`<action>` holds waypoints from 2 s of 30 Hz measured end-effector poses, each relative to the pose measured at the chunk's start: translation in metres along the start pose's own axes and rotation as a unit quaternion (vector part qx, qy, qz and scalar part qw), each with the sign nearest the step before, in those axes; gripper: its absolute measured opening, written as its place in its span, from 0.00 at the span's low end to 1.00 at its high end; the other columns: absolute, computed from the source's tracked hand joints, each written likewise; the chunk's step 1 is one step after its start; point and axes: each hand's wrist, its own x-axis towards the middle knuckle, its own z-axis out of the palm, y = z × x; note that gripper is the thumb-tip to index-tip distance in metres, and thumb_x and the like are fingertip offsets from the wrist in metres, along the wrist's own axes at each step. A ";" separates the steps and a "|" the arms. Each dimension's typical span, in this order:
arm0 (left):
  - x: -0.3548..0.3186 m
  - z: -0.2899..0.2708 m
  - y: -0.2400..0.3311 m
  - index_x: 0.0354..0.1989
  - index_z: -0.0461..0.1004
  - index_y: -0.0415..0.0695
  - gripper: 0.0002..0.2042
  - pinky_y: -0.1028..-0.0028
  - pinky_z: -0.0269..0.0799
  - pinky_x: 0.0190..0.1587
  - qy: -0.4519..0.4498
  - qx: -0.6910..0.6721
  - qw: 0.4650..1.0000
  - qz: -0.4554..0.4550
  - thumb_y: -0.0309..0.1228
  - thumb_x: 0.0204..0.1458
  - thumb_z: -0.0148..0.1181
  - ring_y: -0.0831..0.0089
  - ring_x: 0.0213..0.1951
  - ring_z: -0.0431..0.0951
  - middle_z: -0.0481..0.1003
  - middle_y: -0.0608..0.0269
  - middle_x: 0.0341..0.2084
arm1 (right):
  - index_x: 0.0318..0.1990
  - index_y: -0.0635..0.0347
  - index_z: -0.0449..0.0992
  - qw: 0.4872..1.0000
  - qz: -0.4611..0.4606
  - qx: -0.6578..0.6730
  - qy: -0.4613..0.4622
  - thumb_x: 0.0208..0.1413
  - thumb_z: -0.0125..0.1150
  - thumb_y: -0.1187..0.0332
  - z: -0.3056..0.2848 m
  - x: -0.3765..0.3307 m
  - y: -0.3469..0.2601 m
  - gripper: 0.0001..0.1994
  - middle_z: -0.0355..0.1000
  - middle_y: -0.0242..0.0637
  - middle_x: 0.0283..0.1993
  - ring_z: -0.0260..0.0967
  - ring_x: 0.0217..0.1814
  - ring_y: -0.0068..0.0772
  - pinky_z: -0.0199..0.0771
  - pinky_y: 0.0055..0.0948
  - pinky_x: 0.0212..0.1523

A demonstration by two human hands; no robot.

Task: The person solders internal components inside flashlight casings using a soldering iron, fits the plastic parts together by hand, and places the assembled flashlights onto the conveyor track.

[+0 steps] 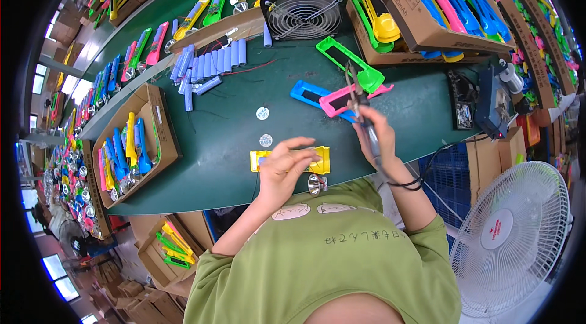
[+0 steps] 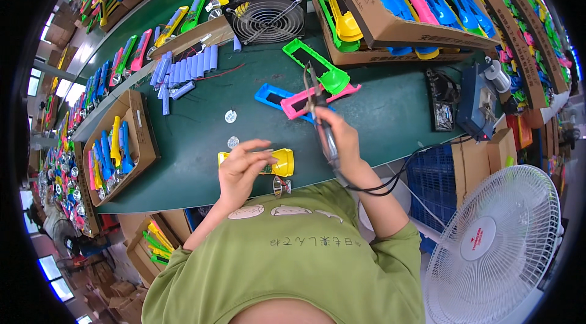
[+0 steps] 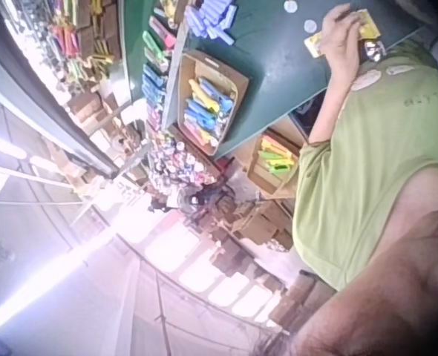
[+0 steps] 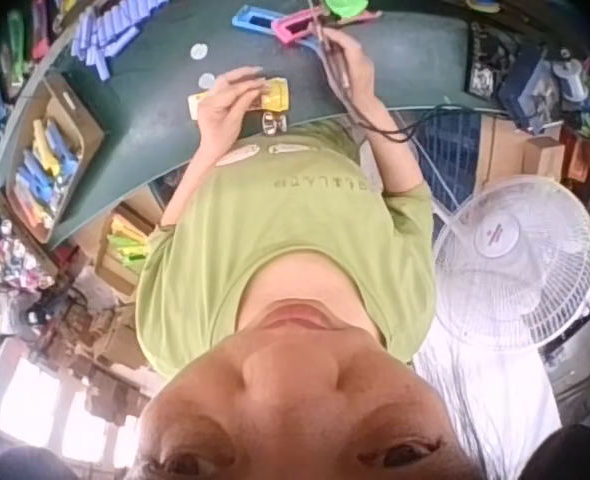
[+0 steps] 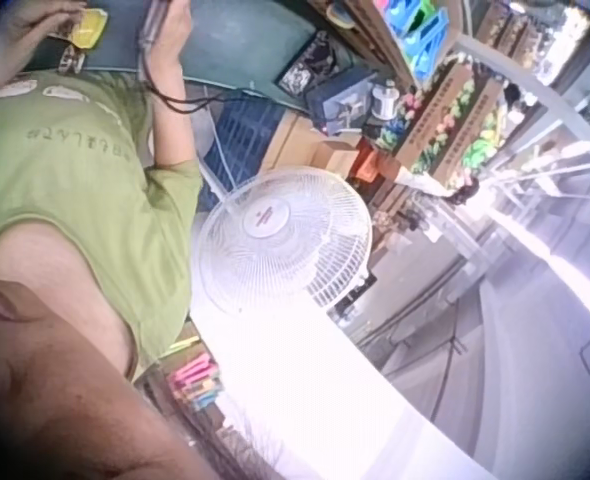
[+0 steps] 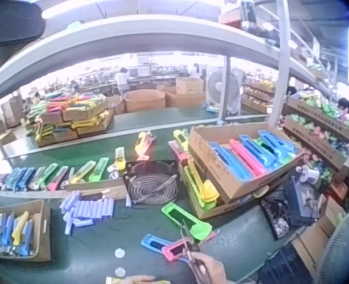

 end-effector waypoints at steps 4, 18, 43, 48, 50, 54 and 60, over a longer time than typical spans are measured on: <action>0.003 0.000 0.005 0.36 0.74 0.33 0.09 0.76 0.69 0.41 0.122 -0.169 0.975 -0.072 0.14 0.47 0.49 0.73 0.34 0.74 0.68 0.56 0.41 | 0.49 0.58 0.59 0.923 0.101 0.364 0.076 0.46 0.56 0.83 0.001 0.029 -0.023 0.22 0.69 0.42 0.47 0.71 0.44 0.30 0.70 0.27 0.43; 0.023 -0.052 -0.020 0.22 0.74 0.41 0.04 0.69 0.65 0.34 0.011 0.370 0.928 0.046 0.20 0.35 0.59 0.63 0.32 0.68 0.71 0.63 0.22 | 0.45 0.55 0.68 0.972 -0.189 0.054 -0.130 0.41 0.60 0.75 -0.024 -0.020 -0.021 0.20 0.71 0.34 0.27 0.70 0.29 0.35 0.69 0.41 0.47; 0.041 -0.035 -0.023 0.20 0.74 0.42 0.02 0.68 0.62 0.35 -0.140 0.501 0.853 0.045 0.24 0.38 0.54 0.63 0.33 0.68 0.67 0.60 0.22 | 0.36 0.68 0.72 0.844 0.370 0.389 -0.016 0.49 0.56 0.78 0.017 -0.013 -0.046 0.06 0.72 0.36 0.29 0.70 0.25 0.20 0.65 0.14 0.19; 0.043 -0.034 -0.020 0.20 0.75 0.43 0.03 0.69 0.62 0.34 -0.143 0.509 0.848 0.046 0.24 0.38 0.54 0.63 0.32 0.68 0.68 0.60 0.21 | 0.36 0.68 0.72 0.845 0.367 0.389 -0.025 0.49 0.56 0.77 0.015 -0.013 -0.044 0.06 0.72 0.37 0.30 0.70 0.26 0.20 0.65 0.15 0.20; 0.044 -0.035 -0.017 0.19 0.75 0.43 0.03 0.69 0.62 0.34 -0.147 0.516 0.842 0.050 0.24 0.36 0.55 0.64 0.32 0.68 0.68 0.60 0.21 | 0.36 0.68 0.72 0.844 0.365 0.392 -0.033 0.49 0.56 0.77 0.014 -0.014 -0.044 0.07 0.72 0.37 0.30 0.70 0.26 0.21 0.65 0.15 0.20; 0.046 -0.033 -0.019 0.18 0.76 0.44 0.03 0.69 0.61 0.33 -0.144 0.528 0.835 0.060 0.24 0.34 0.56 0.65 0.31 0.69 0.68 0.61 0.20 | 0.38 0.69 0.71 0.860 0.316 0.400 0.031 0.49 0.56 0.77 0.010 -0.024 -0.048 0.08 0.72 0.39 0.29 0.71 0.26 0.24 0.69 0.19 0.24; 0.045 -0.033 -0.016 0.17 0.76 0.45 0.03 0.69 0.61 0.33 -0.145 0.538 0.829 0.056 0.24 0.33 0.57 0.65 0.32 0.69 0.68 0.61 0.19 | 0.42 0.65 0.69 0.971 0.150 0.184 -0.028 0.45 0.61 0.76 -0.022 -0.031 -0.051 0.14 0.73 0.44 0.35 0.74 0.34 0.32 0.73 0.35 0.39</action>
